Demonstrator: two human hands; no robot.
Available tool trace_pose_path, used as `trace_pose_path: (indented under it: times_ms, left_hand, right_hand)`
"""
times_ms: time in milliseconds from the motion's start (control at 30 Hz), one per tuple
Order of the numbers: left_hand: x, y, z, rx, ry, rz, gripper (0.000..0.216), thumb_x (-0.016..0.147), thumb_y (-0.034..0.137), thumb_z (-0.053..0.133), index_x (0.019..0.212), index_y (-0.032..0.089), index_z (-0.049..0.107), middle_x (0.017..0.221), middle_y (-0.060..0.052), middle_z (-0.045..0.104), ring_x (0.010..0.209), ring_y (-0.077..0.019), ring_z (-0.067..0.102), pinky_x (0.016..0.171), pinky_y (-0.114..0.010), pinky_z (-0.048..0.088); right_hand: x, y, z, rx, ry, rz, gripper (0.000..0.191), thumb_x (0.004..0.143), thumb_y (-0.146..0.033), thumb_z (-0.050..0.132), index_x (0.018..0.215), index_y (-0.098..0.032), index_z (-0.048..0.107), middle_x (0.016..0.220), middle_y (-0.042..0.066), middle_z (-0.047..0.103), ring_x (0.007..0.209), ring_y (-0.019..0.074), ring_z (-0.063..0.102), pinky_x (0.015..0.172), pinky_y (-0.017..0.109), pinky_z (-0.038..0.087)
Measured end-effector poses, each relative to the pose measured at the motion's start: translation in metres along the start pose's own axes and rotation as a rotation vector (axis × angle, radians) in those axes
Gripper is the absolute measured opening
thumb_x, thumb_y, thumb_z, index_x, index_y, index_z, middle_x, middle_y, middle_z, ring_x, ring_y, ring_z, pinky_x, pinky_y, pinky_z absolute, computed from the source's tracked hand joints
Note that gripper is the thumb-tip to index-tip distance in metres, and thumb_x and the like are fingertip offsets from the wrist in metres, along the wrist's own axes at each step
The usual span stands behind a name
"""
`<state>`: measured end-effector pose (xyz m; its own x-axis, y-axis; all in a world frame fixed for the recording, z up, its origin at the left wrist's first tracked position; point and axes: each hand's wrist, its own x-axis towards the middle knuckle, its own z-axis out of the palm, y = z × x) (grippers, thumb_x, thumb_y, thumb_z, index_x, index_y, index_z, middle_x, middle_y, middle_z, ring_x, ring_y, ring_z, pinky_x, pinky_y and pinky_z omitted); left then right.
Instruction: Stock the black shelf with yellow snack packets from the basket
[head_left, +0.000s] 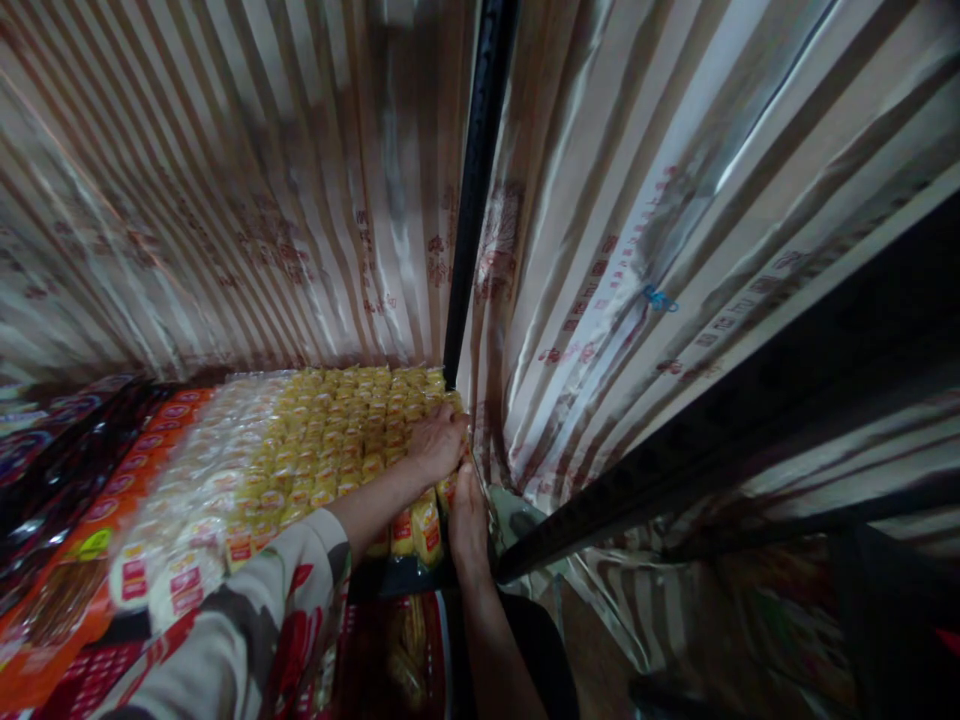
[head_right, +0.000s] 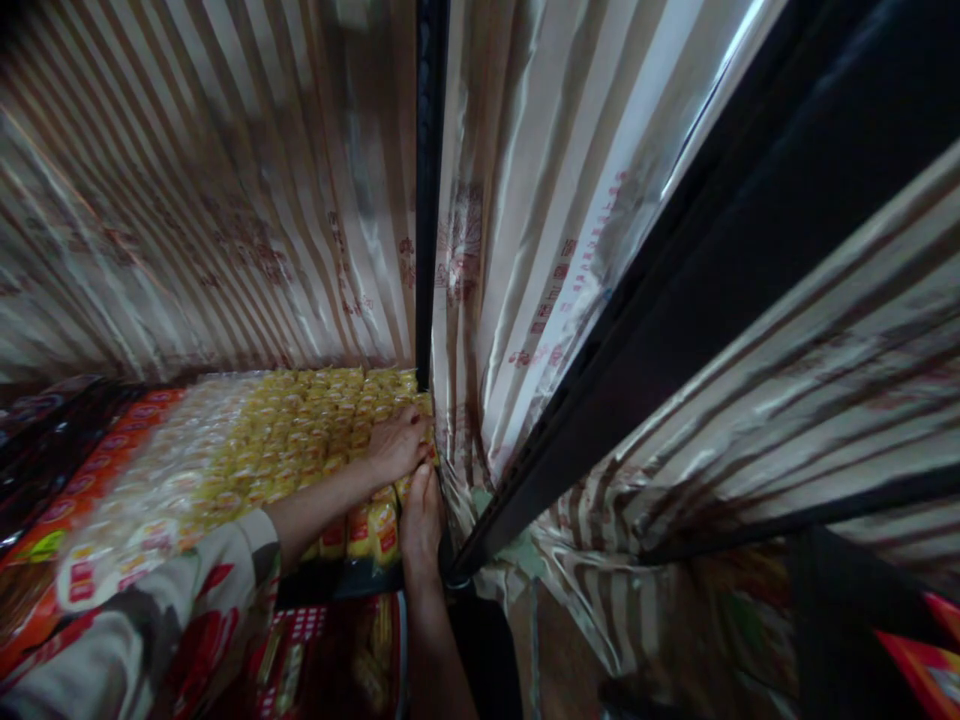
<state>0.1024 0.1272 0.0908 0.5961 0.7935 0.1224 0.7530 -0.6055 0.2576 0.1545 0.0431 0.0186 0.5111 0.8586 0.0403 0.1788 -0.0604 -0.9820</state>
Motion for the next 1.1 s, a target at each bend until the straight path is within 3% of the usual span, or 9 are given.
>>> trace_pose_path:
  times_ms: [300, 600, 767, 933, 1100]
  left_hand:
    - [0.003, -0.001, 0.000, 0.002, -0.048, -0.036, 0.023, 0.084, 0.019, 0.044, 0.090, 0.018, 0.066, 0.109, -0.010, 0.054, 0.102, -0.0243, 0.050, 0.078, -0.031, 0.044]
    - [0.005, -0.005, 0.004, 0.003, -0.010, 0.003, 0.024, 0.083, 0.017, 0.044, 0.089, 0.018, 0.067, 0.109, -0.011, 0.054, 0.101, -0.0249, 0.049, 0.078, -0.032, 0.044]
    - [0.006, -0.003, 0.001, -0.021, -0.039, -0.034, 0.022, 0.081, 0.015, 0.046, 0.088, 0.017, 0.067, 0.108, -0.010, 0.055, 0.101, -0.0246, 0.050, 0.078, -0.032, 0.045]
    - [0.009, 0.000, 0.004, -0.073, -0.016, -0.070, 0.023, 0.081, 0.013, 0.047, 0.092, 0.016, 0.066, 0.110, -0.012, 0.055, 0.103, -0.0279, 0.050, 0.075, -0.033, 0.045]
    - [0.006, 0.004, -0.002, -0.179, 0.013, -0.089, 0.020, 0.082, 0.014, 0.048, 0.092, 0.015, 0.064, 0.108, -0.013, 0.056, 0.104, -0.0276, 0.050, 0.083, -0.035, 0.044]
  right_hand:
    - [0.003, 0.003, 0.001, -0.057, -0.007, -0.034, 0.062, 0.092, -0.053, 0.019, 0.123, -0.013, 0.054, 0.127, 0.014, 0.054, 0.124, 0.0232, 0.044, 0.107, 0.042, 0.027]
    - [0.000, 0.002, 0.002, -0.102, 0.075, -0.145, 0.057, 0.093, -0.047, 0.020, 0.128, -0.013, 0.048, 0.133, 0.014, 0.048, 0.126, 0.0206, 0.040, 0.108, 0.041, 0.026]
    - [0.006, 0.006, 0.002, -0.101, 0.030, -0.089, 0.060, 0.092, -0.052, 0.020, 0.127, -0.014, 0.050, 0.131, 0.013, 0.051, 0.126, 0.0212, 0.040, 0.109, 0.041, 0.024]
    - [0.008, 0.002, -0.002, -0.135, 0.026, -0.097, 0.062, 0.091, -0.053, 0.019, 0.119, -0.012, 0.056, 0.124, 0.015, 0.056, 0.123, 0.0226, 0.044, 0.106, 0.039, 0.029]
    - [0.010, 0.005, -0.003, -0.119, 0.024, -0.143, 0.055, 0.089, -0.051, 0.024, 0.109, -0.016, 0.062, 0.115, 0.015, 0.061, 0.117, 0.0251, 0.049, 0.100, 0.043, 0.036]
